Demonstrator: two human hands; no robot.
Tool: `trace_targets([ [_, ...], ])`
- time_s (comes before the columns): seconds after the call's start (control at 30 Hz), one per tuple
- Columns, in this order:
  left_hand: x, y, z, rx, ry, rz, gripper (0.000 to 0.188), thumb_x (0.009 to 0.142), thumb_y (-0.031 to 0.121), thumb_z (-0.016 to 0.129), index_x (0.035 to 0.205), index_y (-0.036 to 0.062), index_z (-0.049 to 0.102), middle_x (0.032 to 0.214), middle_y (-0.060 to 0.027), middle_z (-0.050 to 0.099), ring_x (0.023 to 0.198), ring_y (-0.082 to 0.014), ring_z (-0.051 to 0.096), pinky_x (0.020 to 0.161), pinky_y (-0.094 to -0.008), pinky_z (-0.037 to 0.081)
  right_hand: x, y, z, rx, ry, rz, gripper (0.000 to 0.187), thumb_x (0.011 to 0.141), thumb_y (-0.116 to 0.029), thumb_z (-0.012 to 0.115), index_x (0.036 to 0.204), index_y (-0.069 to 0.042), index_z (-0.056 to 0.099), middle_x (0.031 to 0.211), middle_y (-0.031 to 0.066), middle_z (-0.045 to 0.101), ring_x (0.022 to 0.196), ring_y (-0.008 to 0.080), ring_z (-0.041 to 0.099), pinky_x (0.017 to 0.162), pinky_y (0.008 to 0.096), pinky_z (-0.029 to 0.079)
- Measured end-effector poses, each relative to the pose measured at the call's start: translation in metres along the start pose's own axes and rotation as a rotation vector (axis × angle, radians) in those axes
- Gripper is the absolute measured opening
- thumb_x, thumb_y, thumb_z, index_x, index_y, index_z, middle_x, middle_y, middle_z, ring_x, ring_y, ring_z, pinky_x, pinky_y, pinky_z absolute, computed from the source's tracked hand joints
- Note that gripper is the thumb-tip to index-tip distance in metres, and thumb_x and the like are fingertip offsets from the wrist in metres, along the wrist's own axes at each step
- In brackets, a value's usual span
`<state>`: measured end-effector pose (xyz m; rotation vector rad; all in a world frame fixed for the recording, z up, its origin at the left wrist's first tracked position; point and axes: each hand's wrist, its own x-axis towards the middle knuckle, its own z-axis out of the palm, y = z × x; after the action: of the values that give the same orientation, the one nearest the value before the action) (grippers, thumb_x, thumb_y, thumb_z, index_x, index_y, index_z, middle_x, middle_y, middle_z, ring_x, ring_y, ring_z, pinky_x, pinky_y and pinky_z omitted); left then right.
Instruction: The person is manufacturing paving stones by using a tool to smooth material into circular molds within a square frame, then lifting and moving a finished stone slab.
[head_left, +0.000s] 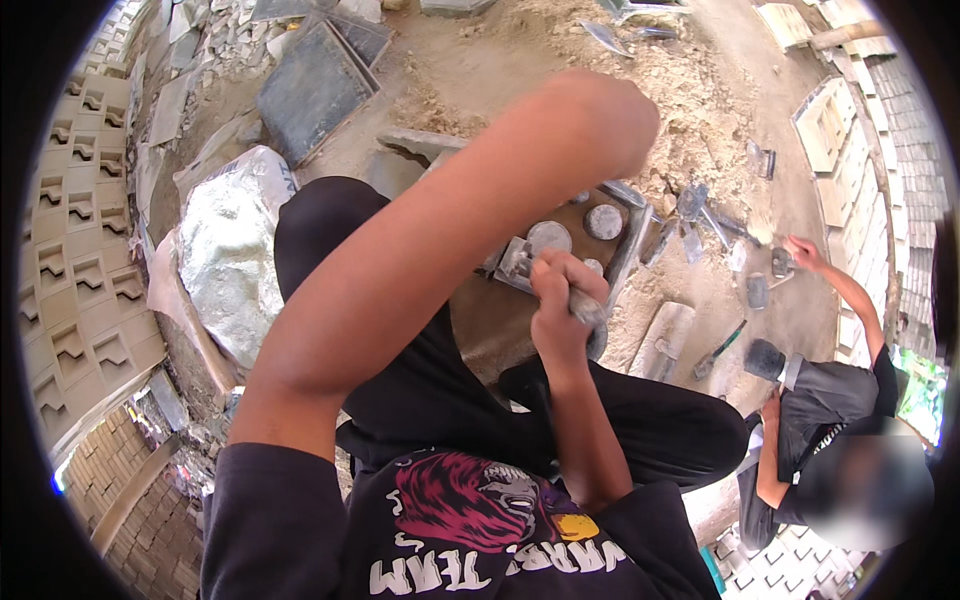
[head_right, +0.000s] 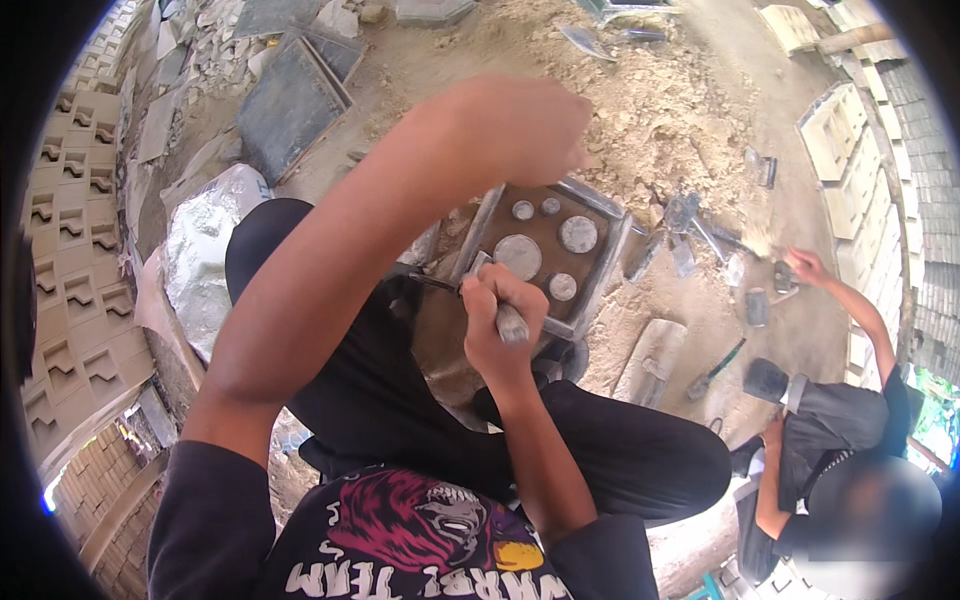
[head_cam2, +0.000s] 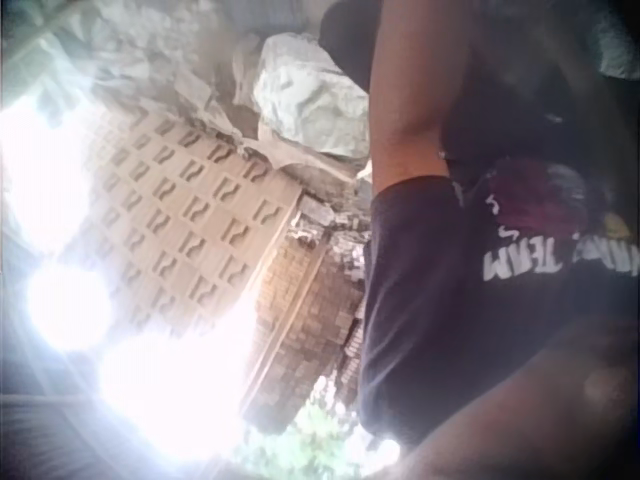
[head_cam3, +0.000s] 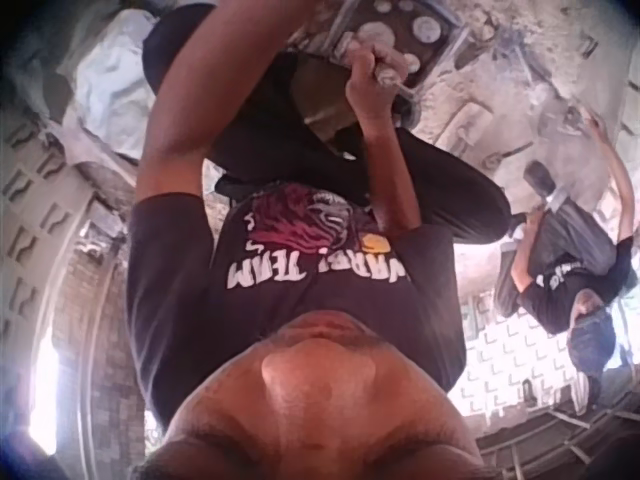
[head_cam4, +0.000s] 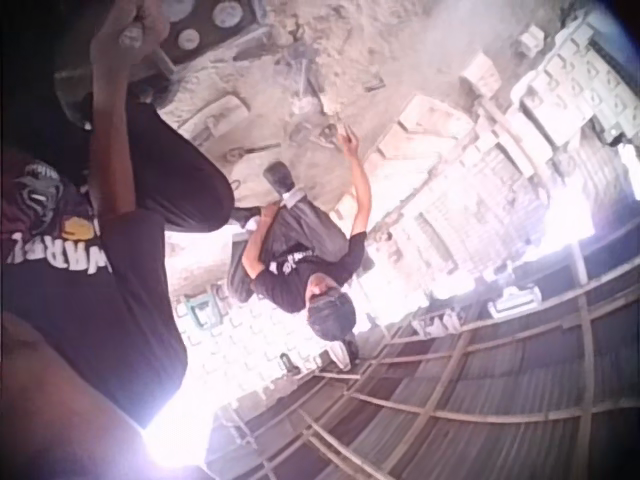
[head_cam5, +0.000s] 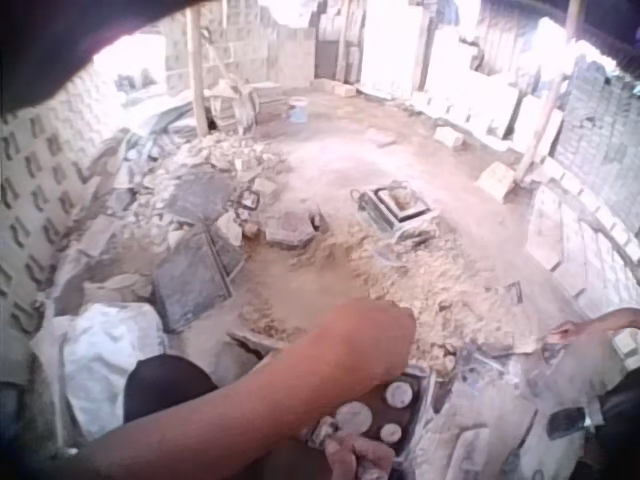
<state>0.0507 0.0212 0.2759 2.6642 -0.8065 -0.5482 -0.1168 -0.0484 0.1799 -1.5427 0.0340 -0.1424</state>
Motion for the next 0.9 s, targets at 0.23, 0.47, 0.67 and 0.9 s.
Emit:
trace_targets([
  [0.23,0.001,0.007,-0.004,0.093,0.058,0.037,0.018,0.073,0.008,0.067,0.090,0.0085,0.074,0.092,-0.0091,0.072,0.084,-0.0244,0.069,0.064,-0.0369,0.054,0.007,0.017,0.002,0.017,0.067,0.065,0.035,0.083,0.002,0.055,0.057,-0.002,0.032,0.056,-0.0014,0.039,0.053,0.0064,0.033,0.047,0.0257,0.027],
  [0.47,0.000,-0.005,-0.005,0.201,0.264,0.096,0.013,0.077,0.007,0.057,0.081,0.0039,0.069,0.082,-0.0144,0.070,0.078,-0.0275,0.069,0.065,-0.0375,0.056,0.009,0.031,0.000,-0.119,-0.010,0.034,0.032,0.084,0.001,0.056,0.058,-0.002,0.036,0.055,0.0014,0.040,0.052,0.0067,0.037,0.046,0.0264,0.029],
  [0.67,-0.009,-0.004,-0.015,0.178,0.172,0.050,0.012,0.075,0.008,0.062,0.084,0.0063,0.070,0.086,-0.0113,0.070,0.082,-0.0249,0.069,0.066,-0.0367,0.054,-0.001,0.034,0.006,-0.134,-0.064,-0.093,0.032,0.086,-0.004,0.056,0.059,0.000,0.038,0.054,0.0034,0.043,0.048,0.0112,0.039,0.046,0.0292,0.031],
  [0.9,-0.012,-0.003,-0.018,0.180,0.204,0.058,0.014,0.075,0.009,0.060,0.085,0.0048,0.069,0.085,-0.0121,0.069,0.080,-0.0281,0.067,0.066,-0.0384,0.053,0.006,0.019,0.007,0.006,-0.019,-0.166,0.032,0.083,-0.001,0.054,0.056,-0.003,0.037,0.051,0.0041,0.038,0.048,0.0108,0.037,0.046,0.0279,0.029],
])
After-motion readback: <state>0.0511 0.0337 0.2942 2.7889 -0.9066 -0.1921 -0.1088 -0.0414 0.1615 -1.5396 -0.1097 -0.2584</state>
